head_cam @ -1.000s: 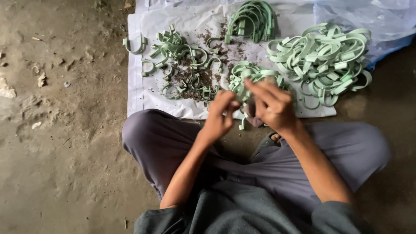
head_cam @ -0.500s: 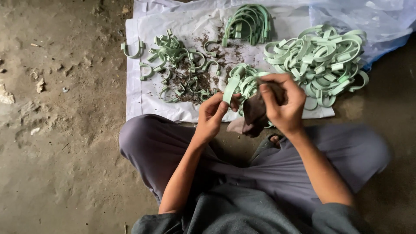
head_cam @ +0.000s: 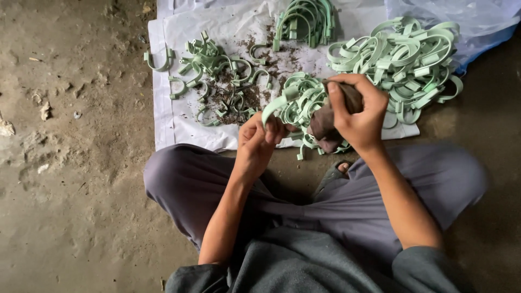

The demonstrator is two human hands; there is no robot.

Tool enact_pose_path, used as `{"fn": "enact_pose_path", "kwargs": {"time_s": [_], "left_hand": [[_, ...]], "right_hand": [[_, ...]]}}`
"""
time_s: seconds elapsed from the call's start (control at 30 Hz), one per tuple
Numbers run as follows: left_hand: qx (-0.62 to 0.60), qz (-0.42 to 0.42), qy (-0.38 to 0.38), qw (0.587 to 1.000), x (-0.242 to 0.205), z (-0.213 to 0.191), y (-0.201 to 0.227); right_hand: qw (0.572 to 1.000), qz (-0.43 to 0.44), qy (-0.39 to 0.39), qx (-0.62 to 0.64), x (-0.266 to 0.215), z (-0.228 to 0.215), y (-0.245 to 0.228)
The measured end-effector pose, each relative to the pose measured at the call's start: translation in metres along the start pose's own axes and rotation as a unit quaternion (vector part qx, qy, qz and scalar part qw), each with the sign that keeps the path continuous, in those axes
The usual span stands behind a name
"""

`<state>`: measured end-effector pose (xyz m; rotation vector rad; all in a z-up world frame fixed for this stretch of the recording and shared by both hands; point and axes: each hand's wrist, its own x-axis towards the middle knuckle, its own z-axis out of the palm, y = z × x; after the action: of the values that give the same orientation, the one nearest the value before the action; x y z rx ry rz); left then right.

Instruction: Cleaning and organizing green plastic curved components by wiping them with a cloth and sorting them into piles on a sheet.

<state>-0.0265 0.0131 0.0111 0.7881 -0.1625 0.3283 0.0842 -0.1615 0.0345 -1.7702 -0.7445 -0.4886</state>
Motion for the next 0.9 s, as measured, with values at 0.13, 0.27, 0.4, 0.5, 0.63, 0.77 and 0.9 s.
{"fn": "enact_pose_path", "kwargs": {"time_s": [0.13,0.27,0.4,0.5,0.63,0.77,0.9], "left_hand": [[-0.136,-0.042,0.012,0.99,-0.005,-0.01,-0.01],[-0.145,-0.063,0.027,0.987,-0.006,-0.012,-0.01],[-0.123,-0.073,0.027,0.989,-0.009,-0.004,-0.007],[-0.093,-0.073,0.022,0.993,-0.008,0.002,-0.005],[-0.076,-0.073,0.01,0.994,-0.011,0.002,-0.01],[-0.065,-0.07,0.01,0.995,-0.007,0.003,-0.003],[-0.082,-0.047,0.044,0.995,-0.006,-0.001,-0.002]], "right_hand": [[0.987,0.095,-0.033,0.123,0.006,-0.009,-0.025],[0.982,0.104,-0.058,0.149,0.011,-0.013,-0.042],[0.993,0.055,-0.059,0.09,0.007,-0.012,-0.045],[0.998,-0.016,-0.045,0.03,0.003,-0.011,-0.047],[0.997,-0.06,-0.052,0.01,0.006,-0.009,-0.054],[0.987,-0.115,-0.08,-0.082,-0.002,-0.014,-0.01],[0.993,-0.023,-0.094,-0.061,0.011,-0.031,-0.01]]}}
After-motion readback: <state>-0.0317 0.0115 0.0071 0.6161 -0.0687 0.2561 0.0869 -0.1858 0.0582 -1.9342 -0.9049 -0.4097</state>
